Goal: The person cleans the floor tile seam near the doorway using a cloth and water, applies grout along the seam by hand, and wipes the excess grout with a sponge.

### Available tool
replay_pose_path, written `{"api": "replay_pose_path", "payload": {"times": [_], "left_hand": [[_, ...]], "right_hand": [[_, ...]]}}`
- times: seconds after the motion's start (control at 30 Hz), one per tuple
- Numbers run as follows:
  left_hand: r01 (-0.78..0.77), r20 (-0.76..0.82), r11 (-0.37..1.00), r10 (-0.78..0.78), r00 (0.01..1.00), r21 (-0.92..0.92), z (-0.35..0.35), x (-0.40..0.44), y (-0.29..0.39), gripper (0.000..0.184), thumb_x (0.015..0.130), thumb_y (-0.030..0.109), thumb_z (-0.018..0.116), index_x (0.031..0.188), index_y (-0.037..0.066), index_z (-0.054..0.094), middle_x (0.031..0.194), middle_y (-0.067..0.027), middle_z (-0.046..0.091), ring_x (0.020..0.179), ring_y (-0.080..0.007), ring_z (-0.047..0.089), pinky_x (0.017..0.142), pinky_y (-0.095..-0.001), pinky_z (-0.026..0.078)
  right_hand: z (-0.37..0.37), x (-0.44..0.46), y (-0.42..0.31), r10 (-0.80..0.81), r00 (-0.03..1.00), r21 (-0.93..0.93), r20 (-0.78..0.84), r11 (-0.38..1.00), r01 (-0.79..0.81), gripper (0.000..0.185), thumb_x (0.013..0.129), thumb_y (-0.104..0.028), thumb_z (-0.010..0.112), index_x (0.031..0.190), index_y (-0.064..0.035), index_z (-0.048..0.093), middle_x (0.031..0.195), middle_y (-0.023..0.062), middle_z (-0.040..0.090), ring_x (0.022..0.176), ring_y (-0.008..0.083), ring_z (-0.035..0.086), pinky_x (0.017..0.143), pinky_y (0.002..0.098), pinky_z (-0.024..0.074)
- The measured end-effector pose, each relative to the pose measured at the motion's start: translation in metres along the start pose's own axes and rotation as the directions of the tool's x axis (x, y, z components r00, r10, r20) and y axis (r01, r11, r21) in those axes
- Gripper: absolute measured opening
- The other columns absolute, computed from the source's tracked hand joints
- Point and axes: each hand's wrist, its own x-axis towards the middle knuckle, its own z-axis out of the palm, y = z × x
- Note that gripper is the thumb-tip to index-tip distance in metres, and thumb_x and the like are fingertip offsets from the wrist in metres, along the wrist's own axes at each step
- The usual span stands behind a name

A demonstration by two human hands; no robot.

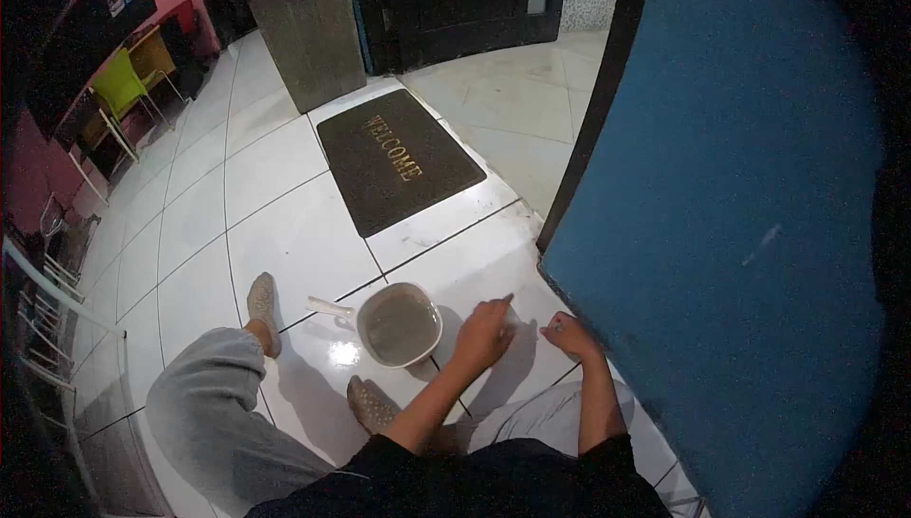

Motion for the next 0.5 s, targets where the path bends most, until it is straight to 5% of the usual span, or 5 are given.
{"api": "replay_pose_path", "payload": {"times": [0.07, 0.27, 0.33, 0.37, 0.5], "left_hand": [[-0.034, -0.097, 0.999, 0.034, 0.995, 0.002, -0.030, -0.002, 0.004, 0.053, 0.074, 0.010, 0.063, 0.122, 0.004, 0.042, 0.107, -0.0172, 0.052, 0.098, -0.0334, 0.049, 0.082, -0.0403, 0.043], [-0.054, -0.308, 0.999, 0.051, 0.950, 0.002, -0.102, -0.003, 0.009, 0.050, 0.071, 0.013, 0.065, 0.117, 0.004, 0.048, 0.104, -0.0172, 0.055, 0.097, -0.0328, 0.049, 0.085, -0.0394, 0.041], [-0.091, -0.365, 0.995, 0.100, 0.925, 0.042, -0.127, -0.006, 0.015, 0.049, 0.070, 0.014, 0.065, 0.116, 0.004, 0.050, 0.105, -0.0167, 0.055, 0.097, -0.0323, 0.049, 0.086, -0.0389, 0.041], [-0.092, -0.366, 0.994, 0.105, 0.925, 0.051, -0.141, -0.008, 0.021, 0.049, 0.070, 0.014, 0.066, 0.115, 0.004, 0.051, 0.105, -0.0161, 0.056, 0.097, -0.0318, 0.050, 0.086, -0.0387, 0.041], [-0.117, -0.353, 0.987, 0.150, 0.924, 0.113, -0.193, -0.012, 0.036, 0.048, 0.070, 0.015, 0.068, 0.115, 0.005, 0.054, 0.105, -0.0133, 0.058, 0.097, -0.0295, 0.050, 0.087, -0.0365, 0.041]], "right_hand": [[0.003, -0.002, 0.003, -0.037, 0.967, -0.072, -0.252, 0.997, 0.019, 0.039, 0.074, -0.037, 0.066, 0.089, -0.0026, 0.054, 0.087, 0.0198, 0.060, 0.082, 0.0350, 0.058, 0.071, 0.0420, 0.0444], [0.000, -0.018, 0.007, -0.047, 0.861, 0.211, -0.507, 0.961, 0.176, 0.032, 0.075, -0.031, 0.066, 0.084, -0.0034, 0.052, 0.083, 0.0182, 0.058, 0.079, 0.0341, 0.056, 0.074, 0.0410, 0.0424], [-0.002, -0.029, -0.006, -0.103, 0.720, 0.239, -0.686, 0.903, 0.357, 0.023, 0.076, -0.021, 0.067, 0.079, -0.0035, 0.053, 0.068, 0.0048, 0.054, 0.067, 0.0166, 0.049, 0.067, 0.0317, 0.0426], [-0.004, -0.028, -0.003, -0.128, 0.729, 0.173, -0.673, 0.931, 0.323, 0.030, 0.075, -0.025, 0.068, 0.086, -0.0029, 0.052, 0.086, 0.0168, 0.058, 0.080, 0.0299, 0.056, 0.073, 0.0380, 0.0430], [-0.031, -0.069, -0.045, -0.062, 0.719, 0.258, -0.692, 0.909, 0.328, 0.040, 0.074, -0.024, 0.069, 0.102, -0.0049, 0.048, 0.099, 0.0153, 0.055, 0.092, 0.0276, 0.052, 0.078, 0.0371, 0.0416]]}}
